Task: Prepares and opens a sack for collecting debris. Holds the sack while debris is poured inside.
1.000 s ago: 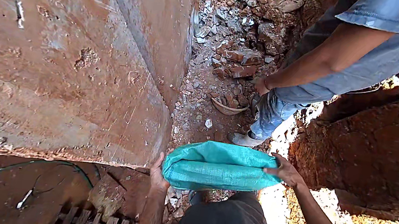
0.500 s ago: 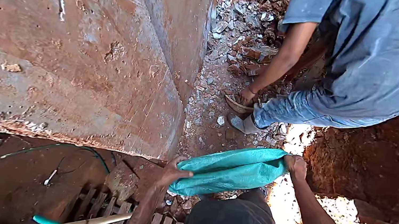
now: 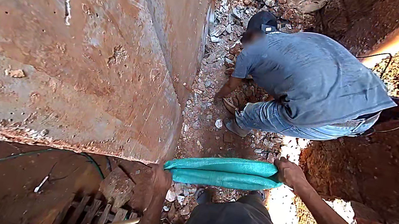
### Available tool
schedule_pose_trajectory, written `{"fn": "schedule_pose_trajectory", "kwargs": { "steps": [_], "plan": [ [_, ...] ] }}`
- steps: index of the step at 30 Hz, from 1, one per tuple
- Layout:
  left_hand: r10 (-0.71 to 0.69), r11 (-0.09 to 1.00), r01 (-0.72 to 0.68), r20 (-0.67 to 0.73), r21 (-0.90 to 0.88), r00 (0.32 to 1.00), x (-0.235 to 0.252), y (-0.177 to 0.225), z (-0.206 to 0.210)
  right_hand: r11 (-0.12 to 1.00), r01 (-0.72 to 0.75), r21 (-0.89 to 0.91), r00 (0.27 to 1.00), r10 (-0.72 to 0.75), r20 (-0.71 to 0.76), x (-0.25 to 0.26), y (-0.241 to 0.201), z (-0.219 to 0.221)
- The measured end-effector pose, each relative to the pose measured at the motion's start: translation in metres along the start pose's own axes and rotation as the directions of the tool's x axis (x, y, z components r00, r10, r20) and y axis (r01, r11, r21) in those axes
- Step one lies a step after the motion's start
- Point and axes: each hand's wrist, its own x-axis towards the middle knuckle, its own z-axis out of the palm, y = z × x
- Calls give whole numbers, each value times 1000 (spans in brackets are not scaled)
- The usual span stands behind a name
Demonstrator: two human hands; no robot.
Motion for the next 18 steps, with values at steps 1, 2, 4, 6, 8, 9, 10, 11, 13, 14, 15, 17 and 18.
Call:
{"fn": "schedule_pose_trajectory", "kwargs": {
  "steps": [1,2,4,6,8,9,10,11,13,14,15,17,18],
  "plan": [
    [-65,986,62,-14,-158,998,1,0,4,999,0,-47,1000,0,16,-3,0,7],
    [-138,928,122,-21,-353,990,2,3,10,998,-24,-57,999,25,28,-3,2,15],
    [-275,644,161,-30,-748,961,-3,18,27,991,-126,43,992,126,19,3,7,25],
    [-342,291,135,29,-947,939,-10,37,35,921,-228,315,969,245,-14,10,10,36],
    [-350,253,148,52,-956,935,-14,50,41,671,-250,698,916,397,-53,9,3,48],
    [-347,355,170,39,-919,937,-14,54,44,457,-217,863,866,497,-45,10,-5,54],
    [-338,487,193,20,-852,941,-11,55,48,247,-176,953,812,583,-1,13,-14,60],
    [-298,629,199,3,-751,955,-7,52,52,79,-154,985,763,643,68,15,-23,64],
    [-158,879,144,7,-455,987,0,44,49,-71,-166,984,692,702,167,19,-33,68],
    [-84,947,96,51,-306,995,2,42,46,-58,-200,978,673,717,180,20,-33,68],
    [-24,980,43,101,-193,995,3,38,44,5,-243,970,679,715,167,20,-30,67],
    [6,999,3,217,-42,976,2,32,42,169,-292,941,763,634,123,22,-20,66],
    [-15,1000,14,262,6,965,0,32,40,268,-318,909,817,565,119,23,-16,67]
  ]
}}
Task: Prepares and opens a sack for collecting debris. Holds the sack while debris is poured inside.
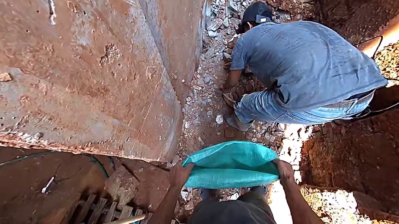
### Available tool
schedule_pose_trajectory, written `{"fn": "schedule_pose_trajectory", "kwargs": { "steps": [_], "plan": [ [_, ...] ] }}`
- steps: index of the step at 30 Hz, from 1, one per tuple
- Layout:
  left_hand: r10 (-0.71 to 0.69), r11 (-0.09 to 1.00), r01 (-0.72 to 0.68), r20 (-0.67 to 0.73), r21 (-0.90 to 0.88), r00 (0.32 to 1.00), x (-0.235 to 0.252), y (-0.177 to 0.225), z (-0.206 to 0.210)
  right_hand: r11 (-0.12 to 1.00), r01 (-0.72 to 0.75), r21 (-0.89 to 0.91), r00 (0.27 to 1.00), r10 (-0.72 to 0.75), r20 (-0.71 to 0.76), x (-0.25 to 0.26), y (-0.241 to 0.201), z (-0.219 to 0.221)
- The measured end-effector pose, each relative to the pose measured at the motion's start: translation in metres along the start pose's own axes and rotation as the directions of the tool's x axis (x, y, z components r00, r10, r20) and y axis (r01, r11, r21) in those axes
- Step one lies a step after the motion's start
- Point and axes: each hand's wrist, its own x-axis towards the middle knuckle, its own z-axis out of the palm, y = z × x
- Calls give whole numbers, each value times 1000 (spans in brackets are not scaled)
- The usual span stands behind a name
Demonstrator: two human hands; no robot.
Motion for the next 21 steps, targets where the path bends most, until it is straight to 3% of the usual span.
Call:
{"fn": "schedule_pose_trajectory", "kwargs": {
  "steps": [3,6,9,11,14,18,21],
  "plan": [
    [-129,992,126,125,29,984,-11,12,2,975,45,-217,986,-9,166,3,3,4],
    [-125,988,139,189,-65,974,-16,25,18,977,14,-211,984,24,176,1,3,15],
    [-96,935,162,215,-315,972,-9,29,39,941,37,-337,987,19,163,-9,-13,24],
    [-103,824,213,230,-525,968,-10,35,44,920,32,-392,992,19,127,-12,-21,26],
    [-115,647,221,193,-730,974,-11,39,43,957,32,-289,992,6,130,-7,-20,30],
    [-210,545,235,141,-805,967,-5,28,50,1000,20,2,985,-20,174,-7,-12,32],
    [-274,413,266,160,-871,948,-5,28,55,999,19,35,991,-23,135,-9,-6,33]
  ]
}}
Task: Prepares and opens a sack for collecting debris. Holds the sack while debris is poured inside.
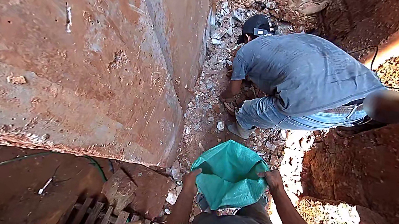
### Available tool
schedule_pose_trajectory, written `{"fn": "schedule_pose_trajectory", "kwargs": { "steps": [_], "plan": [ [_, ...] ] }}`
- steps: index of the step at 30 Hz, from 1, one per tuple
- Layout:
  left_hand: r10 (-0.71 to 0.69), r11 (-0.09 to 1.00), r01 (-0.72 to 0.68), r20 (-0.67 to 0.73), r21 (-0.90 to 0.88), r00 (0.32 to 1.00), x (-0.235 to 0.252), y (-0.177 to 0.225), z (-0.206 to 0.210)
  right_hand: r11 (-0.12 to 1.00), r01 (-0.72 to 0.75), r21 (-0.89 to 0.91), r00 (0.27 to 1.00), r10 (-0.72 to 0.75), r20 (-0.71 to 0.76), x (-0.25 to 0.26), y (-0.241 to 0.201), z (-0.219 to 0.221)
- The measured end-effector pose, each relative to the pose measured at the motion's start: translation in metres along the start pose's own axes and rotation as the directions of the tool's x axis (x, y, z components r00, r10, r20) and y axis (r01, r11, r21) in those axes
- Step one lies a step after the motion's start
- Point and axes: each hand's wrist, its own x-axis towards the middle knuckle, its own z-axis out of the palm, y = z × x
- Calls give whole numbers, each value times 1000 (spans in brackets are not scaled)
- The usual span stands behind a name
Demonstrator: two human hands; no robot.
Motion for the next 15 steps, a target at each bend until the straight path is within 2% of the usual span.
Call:
{"fn": "schedule_pose_trajectory", "kwargs": {
  "steps": [4,10,15],
  "plan": [
    [7,998,-11,-55,-63,998,-4,-1,8,998,-25,-51,995,20,-94,-2,0,-1],
    [171,969,-148,-107,196,979,-8,-1,20,986,120,-119,981,-136,-137,7,5,-6],
    [288,918,-228,-148,325,946,-16,-4,43,982,138,-132,982,-153,-110,19,3,-13]
  ]
}}
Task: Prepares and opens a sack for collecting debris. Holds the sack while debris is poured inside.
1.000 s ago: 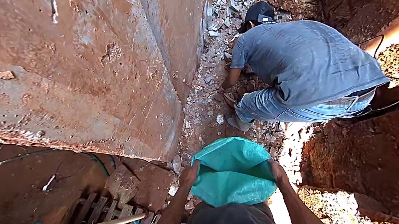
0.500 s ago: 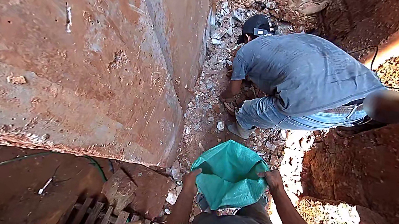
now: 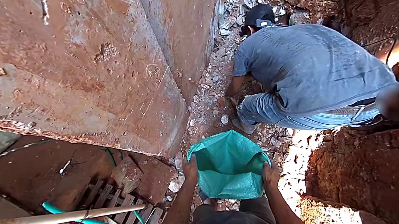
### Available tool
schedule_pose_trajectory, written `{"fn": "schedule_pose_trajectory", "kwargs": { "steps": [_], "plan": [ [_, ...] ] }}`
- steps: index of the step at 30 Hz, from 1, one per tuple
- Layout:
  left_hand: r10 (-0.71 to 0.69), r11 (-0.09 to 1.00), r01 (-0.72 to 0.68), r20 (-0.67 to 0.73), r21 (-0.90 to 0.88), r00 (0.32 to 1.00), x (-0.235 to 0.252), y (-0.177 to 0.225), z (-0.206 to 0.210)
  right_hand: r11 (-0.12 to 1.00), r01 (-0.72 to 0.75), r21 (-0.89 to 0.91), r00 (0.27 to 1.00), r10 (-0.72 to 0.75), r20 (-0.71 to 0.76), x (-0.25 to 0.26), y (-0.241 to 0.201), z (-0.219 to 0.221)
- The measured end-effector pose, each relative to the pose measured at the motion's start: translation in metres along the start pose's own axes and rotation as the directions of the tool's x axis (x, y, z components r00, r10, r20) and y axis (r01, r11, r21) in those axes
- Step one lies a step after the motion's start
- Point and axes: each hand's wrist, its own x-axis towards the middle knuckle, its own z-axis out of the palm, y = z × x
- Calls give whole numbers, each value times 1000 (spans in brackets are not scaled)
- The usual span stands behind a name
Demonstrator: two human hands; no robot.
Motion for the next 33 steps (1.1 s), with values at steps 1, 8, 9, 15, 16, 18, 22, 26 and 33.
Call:
{"fn": "schedule_pose_trajectory", "kwargs": {
  "steps": [1,8,9,15,16,18,22,26,33],
  "plan": [
    [17,999,-17,-10,51,1000,-3,2,4,1000,2,-20,999,-1,32,4,-1,-3],
    [63,996,-57,-82,70,995,-31,23,12,999,45,-30,986,-39,163,12,-18,-39],
    [91,994,-84,-104,71,990,-36,27,12,994,84,-64,983,-72,167,12,-21,-42],
    [-19,980,35,-81,197,996,-12,14,13,977,110,-185,966,-62,250,34,-24,-32],
    [-31,981,43,-64,187,997,-3,18,11,982,96,-165,970,-55,236,31,-27,-27],
    [-55,984,57,-16,166,998,7,25,4,993,48,-111,980,-26,197,20,-26,-18],
    [-63,986,50,75,162,995,30,50,-7,996,-60,62,991,52,124,11,-37,8],
    [-72,971,39,134,235,988,53,62,-10,988,-108,109,990,96,107,4,-42,23],
    [-11,949,-46,178,311,984,93,93,-2,979,-182,98,977,169,127,-10,-59,30]
  ]
}}
